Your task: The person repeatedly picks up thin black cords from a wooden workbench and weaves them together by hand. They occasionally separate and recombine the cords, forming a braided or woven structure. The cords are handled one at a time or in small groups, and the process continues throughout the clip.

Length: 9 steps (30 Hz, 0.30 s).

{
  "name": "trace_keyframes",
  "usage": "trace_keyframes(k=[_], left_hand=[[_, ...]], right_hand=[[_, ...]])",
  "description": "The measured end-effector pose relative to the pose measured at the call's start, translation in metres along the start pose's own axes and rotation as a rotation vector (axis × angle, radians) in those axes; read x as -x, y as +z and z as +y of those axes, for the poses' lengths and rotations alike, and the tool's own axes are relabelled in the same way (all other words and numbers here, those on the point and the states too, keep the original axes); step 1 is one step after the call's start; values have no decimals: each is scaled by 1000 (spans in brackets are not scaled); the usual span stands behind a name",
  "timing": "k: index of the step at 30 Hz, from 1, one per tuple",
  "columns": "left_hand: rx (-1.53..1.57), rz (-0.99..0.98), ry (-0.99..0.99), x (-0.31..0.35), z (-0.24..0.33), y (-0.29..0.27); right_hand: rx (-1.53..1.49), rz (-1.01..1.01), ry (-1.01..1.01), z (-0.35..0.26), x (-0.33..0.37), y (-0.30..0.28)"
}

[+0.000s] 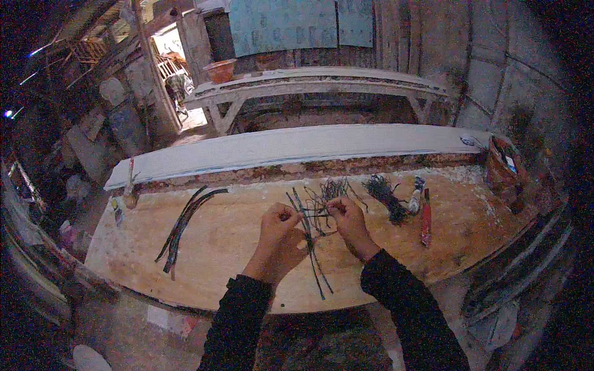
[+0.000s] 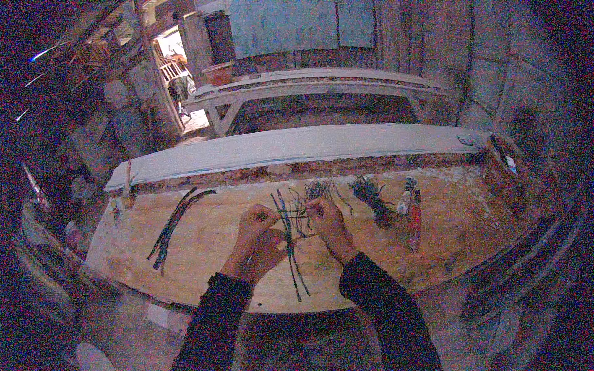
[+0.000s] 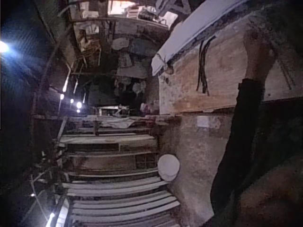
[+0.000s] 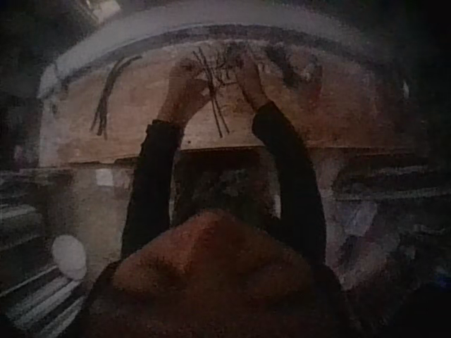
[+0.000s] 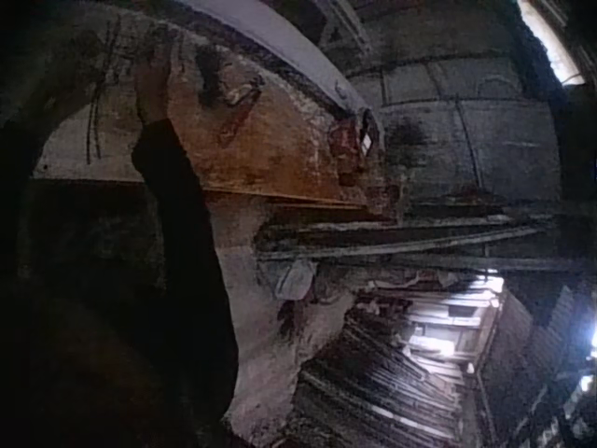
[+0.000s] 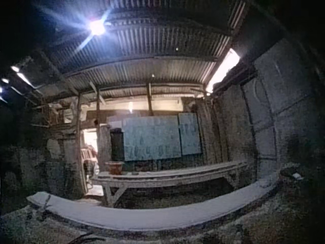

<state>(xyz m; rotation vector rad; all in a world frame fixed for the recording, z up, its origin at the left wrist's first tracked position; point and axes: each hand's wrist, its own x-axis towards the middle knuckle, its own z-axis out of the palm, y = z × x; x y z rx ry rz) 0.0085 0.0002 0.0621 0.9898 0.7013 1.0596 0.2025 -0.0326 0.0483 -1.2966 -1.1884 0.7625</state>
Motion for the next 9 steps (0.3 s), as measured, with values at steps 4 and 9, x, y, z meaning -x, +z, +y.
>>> trace_keyframes(k=[4,9], left_hand=[[-201,192,236,-4,-2,-12],[-176,222,-41,-3,15,-9]], right_hand=[[-243,-189,262,-40,19,5],[-256,-659,64,-60,38,7]])
